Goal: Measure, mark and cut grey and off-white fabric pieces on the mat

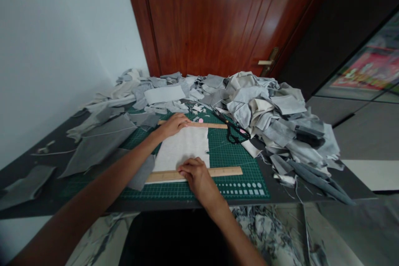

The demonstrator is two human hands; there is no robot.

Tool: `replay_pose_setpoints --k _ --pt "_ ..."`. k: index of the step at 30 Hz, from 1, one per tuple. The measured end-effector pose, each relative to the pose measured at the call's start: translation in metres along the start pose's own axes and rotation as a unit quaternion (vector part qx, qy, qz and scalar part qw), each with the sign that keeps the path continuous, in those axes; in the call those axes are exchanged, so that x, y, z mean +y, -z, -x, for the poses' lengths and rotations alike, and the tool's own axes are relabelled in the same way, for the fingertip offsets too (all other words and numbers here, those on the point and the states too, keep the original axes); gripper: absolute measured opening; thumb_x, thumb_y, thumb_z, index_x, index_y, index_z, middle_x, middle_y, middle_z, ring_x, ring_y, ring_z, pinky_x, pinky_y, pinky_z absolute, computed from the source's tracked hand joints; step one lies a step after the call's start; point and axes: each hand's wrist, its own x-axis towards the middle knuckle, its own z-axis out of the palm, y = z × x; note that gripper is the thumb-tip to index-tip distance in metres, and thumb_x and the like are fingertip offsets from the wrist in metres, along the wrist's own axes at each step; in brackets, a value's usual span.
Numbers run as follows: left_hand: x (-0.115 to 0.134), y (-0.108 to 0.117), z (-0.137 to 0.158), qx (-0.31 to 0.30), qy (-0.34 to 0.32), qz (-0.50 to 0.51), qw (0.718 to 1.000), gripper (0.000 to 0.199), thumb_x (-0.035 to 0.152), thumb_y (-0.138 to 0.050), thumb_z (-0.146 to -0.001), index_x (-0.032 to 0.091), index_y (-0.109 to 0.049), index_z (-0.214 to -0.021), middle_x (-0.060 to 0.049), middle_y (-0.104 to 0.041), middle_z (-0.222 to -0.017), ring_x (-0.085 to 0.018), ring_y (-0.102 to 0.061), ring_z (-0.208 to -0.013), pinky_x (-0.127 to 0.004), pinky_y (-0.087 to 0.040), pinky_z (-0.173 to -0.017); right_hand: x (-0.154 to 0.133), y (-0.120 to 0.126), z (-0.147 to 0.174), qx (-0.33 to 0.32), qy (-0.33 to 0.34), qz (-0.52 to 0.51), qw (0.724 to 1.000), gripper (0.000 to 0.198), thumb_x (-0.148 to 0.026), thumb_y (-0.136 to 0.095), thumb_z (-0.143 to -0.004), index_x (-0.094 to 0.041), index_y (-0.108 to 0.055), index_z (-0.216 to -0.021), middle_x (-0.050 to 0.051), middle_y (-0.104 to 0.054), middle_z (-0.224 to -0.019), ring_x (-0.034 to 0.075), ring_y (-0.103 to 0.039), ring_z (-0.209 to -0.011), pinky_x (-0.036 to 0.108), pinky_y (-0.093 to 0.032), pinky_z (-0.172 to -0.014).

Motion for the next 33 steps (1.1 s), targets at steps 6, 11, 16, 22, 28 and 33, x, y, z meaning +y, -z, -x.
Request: replay_pose_setpoints --k 6,11,16,22,28,33 --pt "0.001 0.000 0.002 0.000 0.004 0.000 1.000 0.027 0.025 -0.052 -0.100 0.018 -0.075 -0.112 -0.011 -0.070 -0.109 -0.027 -0.060 -0.108 -0.042 -0.044 -0.103 -0.003 -0.003 0.011 0.008 -0.007 0.019 1.000 0.024 -0.009 -0.062 -0.097 -0.022 -0.080 -0.105 0.007 -0.075 -0.103 0.022 -0.062 -0.097 0.037 -0.051 -0.090" --pt "0.003 0.001 0.002 -0.001 0.007 -0.004 1.000 0.027 0.025 -0.053 -0.099 0.018 -0.075 -0.112 -0.011 -0.071 -0.108 -0.027 -0.060 -0.108 -0.042 -0.044 -0.102 -0.004 -0.007 0.018 0.027 -0.010 0.037 0.999 0.026 -0.010 -0.060 -0.098 -0.023 -0.080 -0.105 0.008 -0.075 -0.104 0.024 -0.062 -0.098 0.038 -0.051 -0.088" --pt "0.007 0.003 0.003 -0.002 0.011 -0.006 1.000 0.025 0.025 -0.055 -0.100 0.019 -0.076 -0.113 -0.010 -0.071 -0.108 -0.025 -0.060 -0.107 -0.041 -0.043 -0.102 -0.008 -0.009 0.026 0.035 -0.027 0.051 0.998 0.028 -0.010 -0.058 -0.099 -0.025 -0.079 -0.108 0.007 -0.074 -0.106 0.024 -0.061 -0.100 0.039 -0.050 -0.090" --pt "0.008 0.002 0.003 -0.002 0.012 -0.007 1.000 0.025 0.023 -0.056 -0.100 0.017 -0.076 -0.113 -0.011 -0.070 -0.108 -0.026 -0.060 -0.108 -0.041 -0.044 -0.103 -0.011 -0.012 0.035 0.039 -0.039 0.064 0.996 0.029 -0.011 -0.056 -0.100 -0.025 -0.079 -0.109 0.007 -0.074 -0.107 0.025 -0.061 -0.099 0.041 -0.050 -0.091" --pt "0.008 0.003 0.003 0.002 0.017 -0.008 1.000 0.024 0.019 -0.058 -0.098 0.019 -0.076 -0.114 -0.010 -0.069 -0.108 -0.026 -0.059 -0.110 -0.039 -0.044 -0.103 -0.010 -0.007 0.034 0.033 -0.021 0.047 0.998 0.027 -0.011 -0.057 -0.100 -0.024 -0.080 -0.107 0.007 -0.072 -0.102 0.023 -0.059 -0.096 0.037 -0.051 -0.087" --pt "0.015 0.005 0.004 0.013 0.015 -0.016 1.000 0.023 0.018 -0.058 -0.098 0.018 -0.077 -0.112 -0.010 -0.067 -0.103 -0.025 -0.057 -0.106 -0.041 -0.045 -0.100 -0.013 -0.001 0.030 0.013 -0.004 0.033 0.999 0.027 -0.011 -0.057 -0.100 -0.025 -0.078 -0.109 0.006 -0.072 -0.101 0.022 -0.059 -0.096 0.036 -0.052 -0.087"
